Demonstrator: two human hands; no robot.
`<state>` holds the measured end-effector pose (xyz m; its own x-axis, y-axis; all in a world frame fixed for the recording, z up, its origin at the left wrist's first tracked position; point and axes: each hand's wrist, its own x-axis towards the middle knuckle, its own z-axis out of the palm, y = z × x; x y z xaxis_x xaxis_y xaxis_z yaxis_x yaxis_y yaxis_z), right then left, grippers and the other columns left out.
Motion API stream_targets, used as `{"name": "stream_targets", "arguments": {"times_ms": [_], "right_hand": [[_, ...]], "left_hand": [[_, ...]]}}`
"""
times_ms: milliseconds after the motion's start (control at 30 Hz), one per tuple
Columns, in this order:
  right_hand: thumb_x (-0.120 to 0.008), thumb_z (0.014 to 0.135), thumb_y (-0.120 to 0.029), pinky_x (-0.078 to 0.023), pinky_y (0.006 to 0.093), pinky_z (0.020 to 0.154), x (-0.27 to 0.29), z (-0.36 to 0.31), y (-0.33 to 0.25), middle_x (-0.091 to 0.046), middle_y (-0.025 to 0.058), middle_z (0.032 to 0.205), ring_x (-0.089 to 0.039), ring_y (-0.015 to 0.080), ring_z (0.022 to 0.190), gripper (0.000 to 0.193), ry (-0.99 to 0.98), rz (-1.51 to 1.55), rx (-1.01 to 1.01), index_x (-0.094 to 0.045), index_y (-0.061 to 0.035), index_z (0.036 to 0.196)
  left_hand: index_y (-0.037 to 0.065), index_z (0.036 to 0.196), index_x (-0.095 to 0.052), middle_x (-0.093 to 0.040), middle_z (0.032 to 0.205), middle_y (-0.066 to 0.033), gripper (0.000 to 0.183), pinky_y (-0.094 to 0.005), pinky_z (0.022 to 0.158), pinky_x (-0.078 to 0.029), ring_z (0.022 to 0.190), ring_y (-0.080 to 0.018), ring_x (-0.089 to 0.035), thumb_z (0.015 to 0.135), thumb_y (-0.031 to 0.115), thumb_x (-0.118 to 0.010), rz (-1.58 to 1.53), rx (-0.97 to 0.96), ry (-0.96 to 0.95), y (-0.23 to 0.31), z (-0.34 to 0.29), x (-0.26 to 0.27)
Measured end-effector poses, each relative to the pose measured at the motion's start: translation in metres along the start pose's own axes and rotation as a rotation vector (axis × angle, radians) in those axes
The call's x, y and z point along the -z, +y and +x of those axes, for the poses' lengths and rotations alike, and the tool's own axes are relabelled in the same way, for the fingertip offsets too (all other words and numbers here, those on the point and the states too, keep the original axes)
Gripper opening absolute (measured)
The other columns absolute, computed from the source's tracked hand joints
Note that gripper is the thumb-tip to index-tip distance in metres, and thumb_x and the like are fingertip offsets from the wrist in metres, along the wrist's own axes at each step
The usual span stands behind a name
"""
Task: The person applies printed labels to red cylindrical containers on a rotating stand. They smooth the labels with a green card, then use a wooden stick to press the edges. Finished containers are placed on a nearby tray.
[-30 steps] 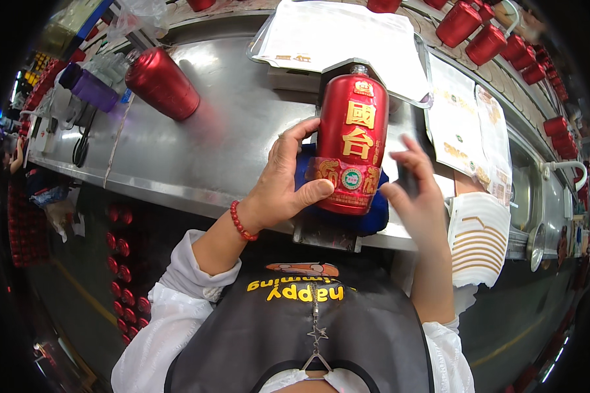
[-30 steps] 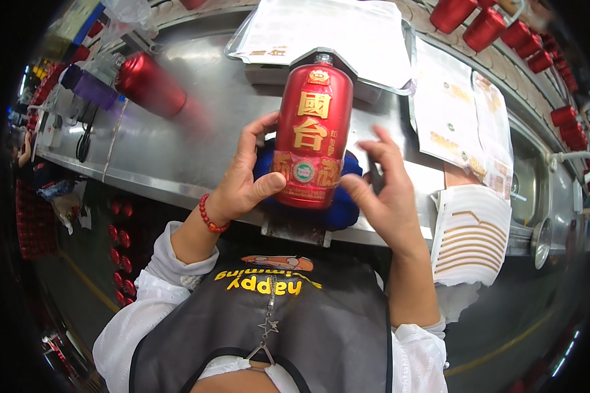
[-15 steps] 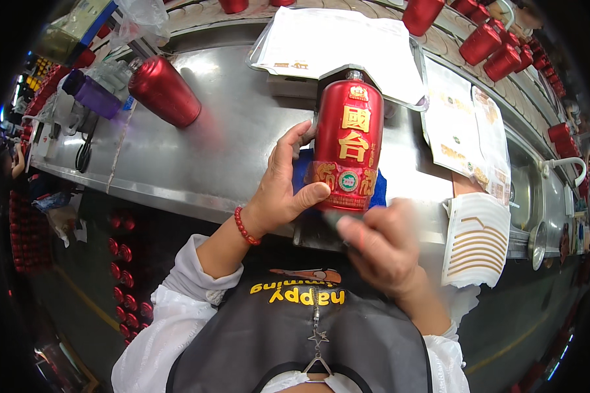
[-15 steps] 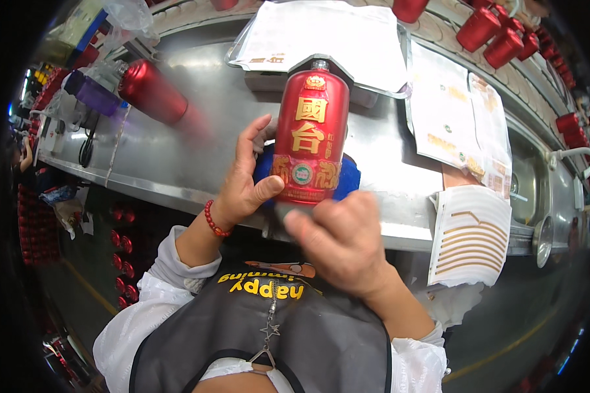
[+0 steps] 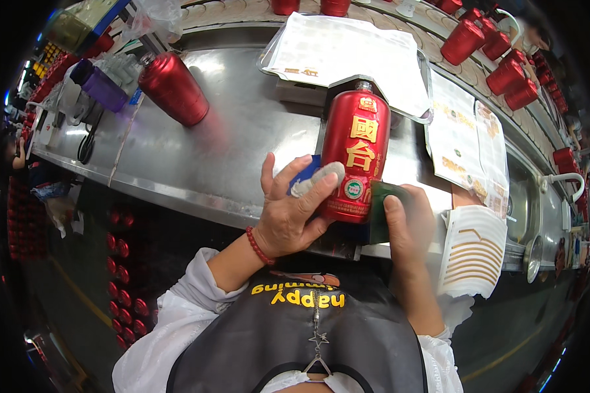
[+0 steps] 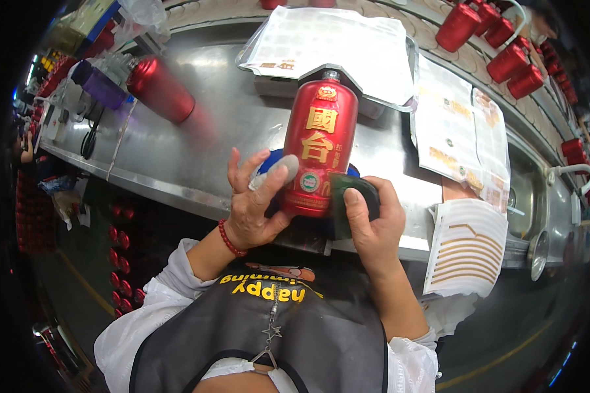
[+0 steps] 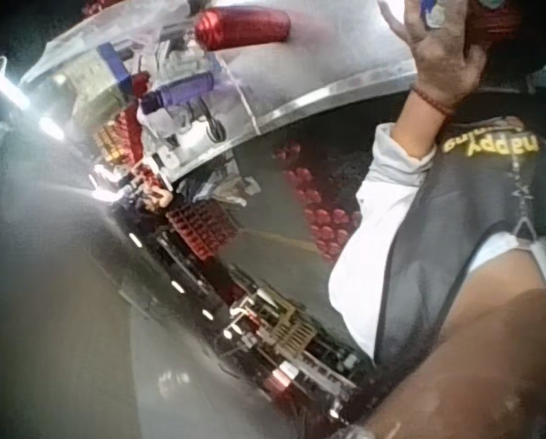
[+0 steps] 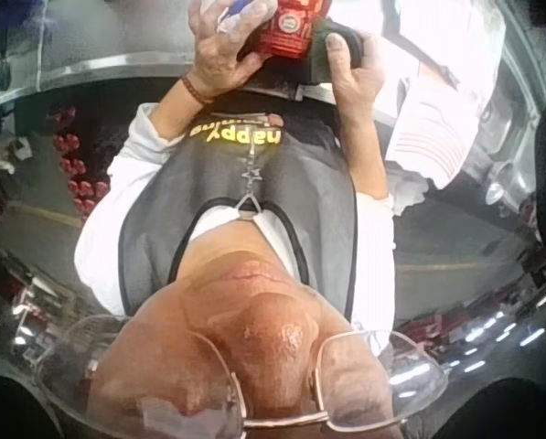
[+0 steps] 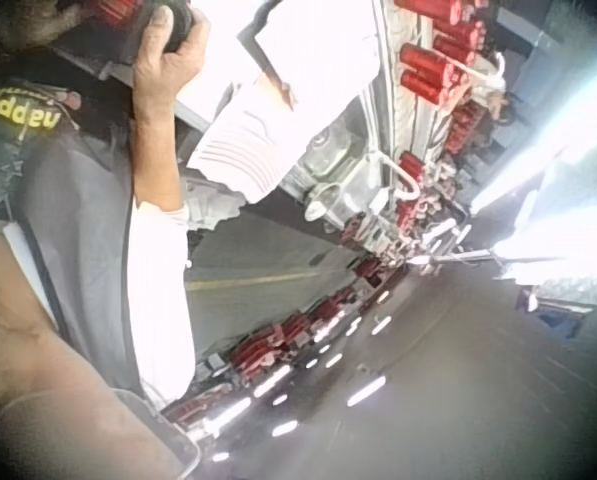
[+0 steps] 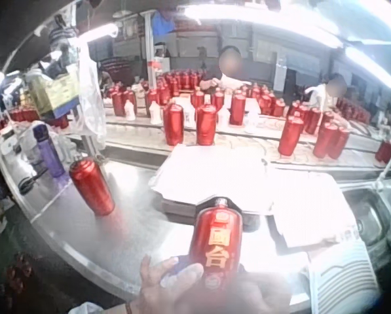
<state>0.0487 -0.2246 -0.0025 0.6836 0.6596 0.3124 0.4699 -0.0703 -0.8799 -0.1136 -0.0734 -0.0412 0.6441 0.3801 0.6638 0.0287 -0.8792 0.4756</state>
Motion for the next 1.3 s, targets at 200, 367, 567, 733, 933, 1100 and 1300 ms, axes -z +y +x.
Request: {"name": "stream_targets", "arguments": {"times_ms": [200, 367, 567, 733, 933, 1100, 1300], "right_hand": [[-0.074, 0.089, -0.004, -0.05, 0.0301, 0.069, 0.003, 0.003, -0.028, -0.063, 0.012, 0.087, -0.061, 0.0227, 0.074, 0.018, -0.109, -0.138, 0.405, -0.066, 0.0007, 0.105], [-0.065, 0.1, -0.019, -0.047, 0.0239, 0.071, -0.001, -0.003, -0.009, -0.062, 0.0034, 0.089, -0.056, 0.0089, 0.079, 0.021, -0.032, 0.107, -0.099, -0.059, 0.0, 0.107], [-0.064, 0.101, -0.02, -0.046, 0.0227, 0.071, -0.001, -0.004, 0.0, -0.06, 0.0006, 0.089, -0.053, 0.0073, 0.079, 0.021, -0.029, 0.039, -0.116, -0.058, -0.0009, 0.107], [-0.063, 0.101, -0.021, -0.045, 0.022, 0.072, -0.002, -0.005, 0.003, -0.059, -0.0007, 0.088, -0.051, 0.0063, 0.078, 0.021, -0.017, 0.1, -0.145, -0.058, -0.0013, 0.107], [-0.063, 0.102, -0.02, -0.045, 0.0212, 0.072, 0.001, -0.002, 0.0, -0.06, -0.0009, 0.09, -0.051, 0.0054, 0.08, 0.021, -0.042, 0.202, -0.182, -0.058, -0.0008, 0.108], [-0.063, 0.102, -0.02, -0.045, 0.0216, 0.074, -0.004, -0.001, -0.013, -0.062, 0.0005, 0.093, -0.053, 0.006, 0.083, 0.023, -0.051, 0.298, -0.123, -0.058, 0.0008, 0.11], [-0.059, 0.093, 0.004, -0.049, 0.0381, 0.099, 0.003, 0.0, 0.005, -0.058, 0.0244, 0.134, -0.062, 0.0294, 0.112, 0.043, -0.063, -0.107, 0.25, -0.058, -0.0006, 0.136]], "left_hand": [[0.031, 0.137, -0.062, -0.069, 0.126, 0.0102, 0.043, -0.0579, 0.124, 0.001, 0.135, -0.0156, -0.048, 0.094, 0.024, -0.063, 0.348, -0.282, 0.033, 0.008, 0.021, 0.013], [0.028, 0.139, -0.062, -0.071, 0.118, 0.0084, 0.046, -0.0583, 0.123, 0.001, 0.139, -0.0191, -0.046, 0.093, 0.029, -0.065, 0.307, -0.215, -0.022, 0.02, 0.016, -0.001], [0.009, 0.145, -0.055, -0.074, 0.104, -0.0034, 0.065, -0.0644, 0.118, -0.009, 0.137, -0.0277, -0.048, 0.088, 0.036, -0.072, 0.159, 0.105, 0.024, 0.023, -0.003, -0.006], [0.002, 0.148, -0.047, -0.07, 0.113, -0.015, 0.072, -0.0655, 0.117, -0.011, 0.139, -0.0368, -0.044, 0.09, 0.039, -0.07, 0.111, 0.197, -0.079, 0.018, -0.013, 0.001], [0.009, 0.15, -0.047, -0.059, 0.135, -0.0181, 0.083, -0.0664, 0.116, -0.013, 0.141, -0.0404, -0.039, 0.08, 0.043, -0.079, 0.188, 0.033, -0.068, 0.032, 0.011, 0.004], [0.003, 0.148, -0.046, -0.055, 0.139, -0.022, 0.085, -0.0671, 0.117, -0.014, 0.138, -0.0419, -0.043, 0.083, 0.05, -0.074, 0.212, -0.037, -0.143, 0.026, 0.023, 0.0], [0.003, 0.154, -0.034, -0.053, 0.14, -0.0193, 0.096, -0.0706, 0.115, -0.01, 0.141, -0.0425, -0.037, 0.081, 0.046, -0.08, 0.083, 0.074, -0.109, 0.012, 0.01, 0.003]]}}
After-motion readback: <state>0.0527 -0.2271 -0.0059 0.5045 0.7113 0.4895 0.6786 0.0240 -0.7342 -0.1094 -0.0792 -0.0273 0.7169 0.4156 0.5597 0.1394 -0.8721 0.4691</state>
